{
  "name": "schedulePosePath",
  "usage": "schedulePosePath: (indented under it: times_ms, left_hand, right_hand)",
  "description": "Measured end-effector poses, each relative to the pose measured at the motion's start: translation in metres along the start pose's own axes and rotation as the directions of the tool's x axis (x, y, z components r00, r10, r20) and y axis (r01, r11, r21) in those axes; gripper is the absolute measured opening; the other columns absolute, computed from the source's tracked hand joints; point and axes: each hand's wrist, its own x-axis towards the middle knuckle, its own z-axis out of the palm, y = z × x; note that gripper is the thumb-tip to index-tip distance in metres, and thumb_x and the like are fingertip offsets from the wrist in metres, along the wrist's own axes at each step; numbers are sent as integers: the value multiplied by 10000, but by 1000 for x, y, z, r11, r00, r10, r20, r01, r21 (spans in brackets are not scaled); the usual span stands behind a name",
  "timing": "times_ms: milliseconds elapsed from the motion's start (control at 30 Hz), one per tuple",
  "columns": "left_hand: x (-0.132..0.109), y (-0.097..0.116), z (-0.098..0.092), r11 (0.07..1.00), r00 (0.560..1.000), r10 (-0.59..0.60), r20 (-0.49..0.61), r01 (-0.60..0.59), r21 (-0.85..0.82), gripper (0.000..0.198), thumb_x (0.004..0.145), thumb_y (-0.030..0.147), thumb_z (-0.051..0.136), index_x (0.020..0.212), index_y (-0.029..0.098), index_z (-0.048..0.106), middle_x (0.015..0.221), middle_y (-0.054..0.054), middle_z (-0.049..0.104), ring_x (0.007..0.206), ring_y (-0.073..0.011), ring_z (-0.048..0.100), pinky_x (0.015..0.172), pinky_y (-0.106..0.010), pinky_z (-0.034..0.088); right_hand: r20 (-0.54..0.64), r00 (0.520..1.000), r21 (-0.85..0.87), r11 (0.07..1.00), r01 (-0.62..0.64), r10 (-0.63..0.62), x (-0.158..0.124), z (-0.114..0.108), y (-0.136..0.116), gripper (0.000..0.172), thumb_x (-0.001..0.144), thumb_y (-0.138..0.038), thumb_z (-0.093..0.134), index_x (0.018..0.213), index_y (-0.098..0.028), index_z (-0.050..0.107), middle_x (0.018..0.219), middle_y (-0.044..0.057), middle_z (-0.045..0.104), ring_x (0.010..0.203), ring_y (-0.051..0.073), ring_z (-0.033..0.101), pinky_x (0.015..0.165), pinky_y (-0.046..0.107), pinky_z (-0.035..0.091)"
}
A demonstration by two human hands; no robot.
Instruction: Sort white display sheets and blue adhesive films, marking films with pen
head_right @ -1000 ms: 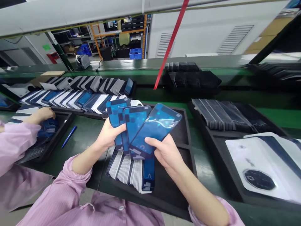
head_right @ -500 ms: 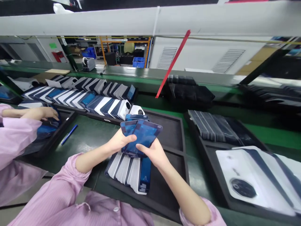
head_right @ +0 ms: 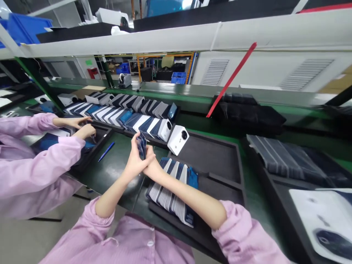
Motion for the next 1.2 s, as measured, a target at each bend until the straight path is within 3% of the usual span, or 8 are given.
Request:
schedulePosePath:
  times_ms: [133, 333, 400, 567, 800, 967, 1100, 1200]
  left_hand:
    - [-20, -42, -18, 964, 994, -107, 35, 112, -240, 959, 727, 435, 831, 1475, 243, 262, 1506, -191, 423, 1426, -344, 435, 1194, -529, 320]
    - [-34, -64, -29, 926, 994, -88, 69, 107, -363, 1124, 487, 716, 878, 1347, 245, 330, 1478, -209, 423, 1416, -385, 442, 1169, -501, 377]
    - [-34, -64, -35, 917, 993, -75, 92, 105, -385, 1112, 463, 733, 876, 1314, 255, 344, 1522, -207, 370, 1443, -392, 405, 1173, -505, 376]
    - [-35, -60, -56, 916, 981, 17, 193, 62, -397, 959, 596, 599, 888, 1296, 285, 313, 1623, -191, 180, 1482, -376, 350, 1157, -542, 392]
    - [-37, -52, -68, 973, 953, 78, 292, -9, -232, 907, 733, 633, 780, 1352, 249, 239, 1600, -241, 173, 1539, -381, 202, 1244, -570, 197]
    - [-41, -53, -65, 976, 965, 73, 251, -17, -218, 893, 765, 665, 729, 1366, 236, 226, 1573, -240, 233, 1537, -369, 215, 1260, -553, 166]
    - [-45, -53, -62, 977, 982, 41, 184, 0, -214, 850, 822, 656, 670, 1393, 232, 204, 1588, -235, 243, 1511, -331, 299, 1257, -511, 215]
    - [-49, -49, -58, 985, 995, -7, 102, 24, -169, 709, 923, 607, 550, 1423, 214, 235, 1591, -219, 294, 1503, -287, 337, 1252, -464, 250]
  right_hand:
    - [143, 990, 46, 999, 7, -13, 4, 5, 10, 1089, 571, -366, 907, 1433, -168, 273, 1402, 231, 482, 1301, 366, 543, 1126, 544, 430]
    - [349, 930, -60, 988, 145, -116, 17, -10, 9, 1327, 515, -441, 956, 1510, -170, 121, 1541, 256, 270, 1476, 393, 316, 1203, 550, 299]
    - [369, 925, -118, 983, 142, -89, 19, -11, 6, 1289, 514, -401, 955, 1511, -181, 169, 1507, 233, 309, 1451, 403, 329, 1175, 566, 334]
    - [401, 910, -192, 961, 199, -108, 18, -3, -4, 894, 591, -214, 857, 1352, -189, 388, 1289, 137, 482, 1209, 324, 510, 1041, 520, 465]
    - [365, 924, -105, 981, 166, -117, 17, 1, -7, 832, 643, -253, 799, 1319, -195, 317, 1250, 123, 531, 1144, 290, 585, 982, 421, 487]
    - [334, 934, -106, 980, 168, -124, 12, 5, -6, 816, 682, -239, 746, 1375, -195, 319, 1253, 124, 580, 1105, 293, 631, 945, 418, 516]
    - [290, 939, -136, 964, 229, -183, 7, 14, -4, 687, 788, -222, 616, 1423, -182, 357, 1347, 161, 571, 1224, 314, 601, 1051, 474, 475]
    - [247, 956, -179, 963, 204, -157, 6, 20, -3, 702, 782, -184, 584, 1447, -163, 362, 1409, 187, 541, 1297, 338, 560, 1104, 520, 434]
